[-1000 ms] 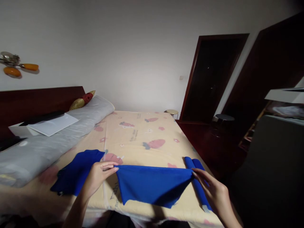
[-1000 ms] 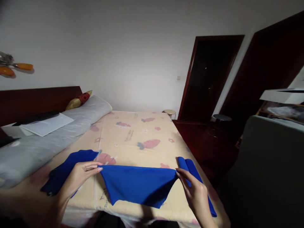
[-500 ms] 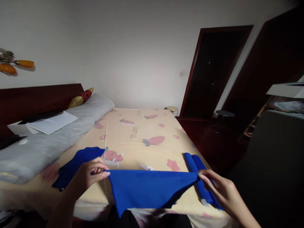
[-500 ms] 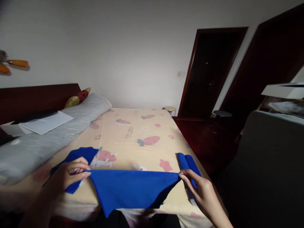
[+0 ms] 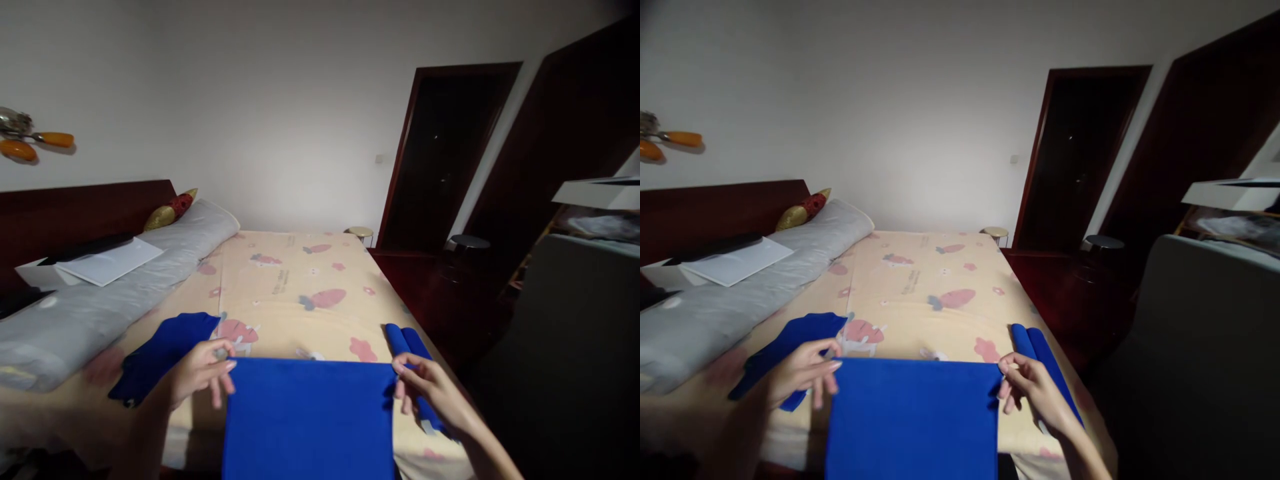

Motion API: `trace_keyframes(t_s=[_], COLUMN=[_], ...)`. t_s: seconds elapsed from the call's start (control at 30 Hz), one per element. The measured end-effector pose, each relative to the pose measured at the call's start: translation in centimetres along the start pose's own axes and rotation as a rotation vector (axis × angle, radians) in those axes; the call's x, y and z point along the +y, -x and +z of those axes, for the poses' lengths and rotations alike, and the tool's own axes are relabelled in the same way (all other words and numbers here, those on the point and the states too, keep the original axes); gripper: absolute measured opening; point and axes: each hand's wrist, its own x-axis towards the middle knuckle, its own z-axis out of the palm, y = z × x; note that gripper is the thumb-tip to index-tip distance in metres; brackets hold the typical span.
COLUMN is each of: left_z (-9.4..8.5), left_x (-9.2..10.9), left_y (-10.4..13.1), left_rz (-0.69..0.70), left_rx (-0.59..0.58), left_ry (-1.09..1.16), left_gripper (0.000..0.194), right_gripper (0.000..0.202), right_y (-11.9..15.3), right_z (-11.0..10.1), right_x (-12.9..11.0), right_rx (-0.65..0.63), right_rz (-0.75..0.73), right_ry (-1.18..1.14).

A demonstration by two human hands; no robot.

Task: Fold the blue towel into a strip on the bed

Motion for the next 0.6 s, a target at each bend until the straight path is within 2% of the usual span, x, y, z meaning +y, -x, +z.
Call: trace_keyframes(t_s=[0.07,0.17,0.27,0.33,0.4,0.47,0.6], left_z=[0.1,-0.9,-2.6,-3.6,-3.7,-2.8,2.0], left_x=[-0.3,0.3,1.6,1.5,0.0,-2.6,-9.5], left_y=[-3.3,-7.4,-10.1,-11.3,-12.2,-12.7,-12.2], left_rz=[0.037,0.179,0.37,0.441,0.447,0.411,0.273], left_rx=[0.081,0.203,0.328,0.401,0.455,0.473,0.404], left_ry=[0.058,0.152,0.161,0.079,-0.026,-0.108,-0.229], left_gripper=[0.046,0.048,0.043,0.039,0.036,0.035,0.026], right_gripper=[0.051,0.057,0.056,0.053,0.051,0.051,0.058], right_y=[-2.8,-6.6,-9.0,-10.0,-10.7,-11.0,-10.0], right_z=[0.3,-0.2,-1.3,-1.5,-1.2,-0.3,2.6], right_x=[0.7,-0.5,-2.4,-2.4,-1.0,1.7,9.1], right_rx=[0.066,0.204,0.305,0.326,0.323,0.309,0.292], right_rz=[-0.013,-0.127,-0.293,-0.369,-0.388,-0.366,-0.271], right_ry=[-0.052,-0.049,-0.017,0.028,0.064,0.083,0.13])
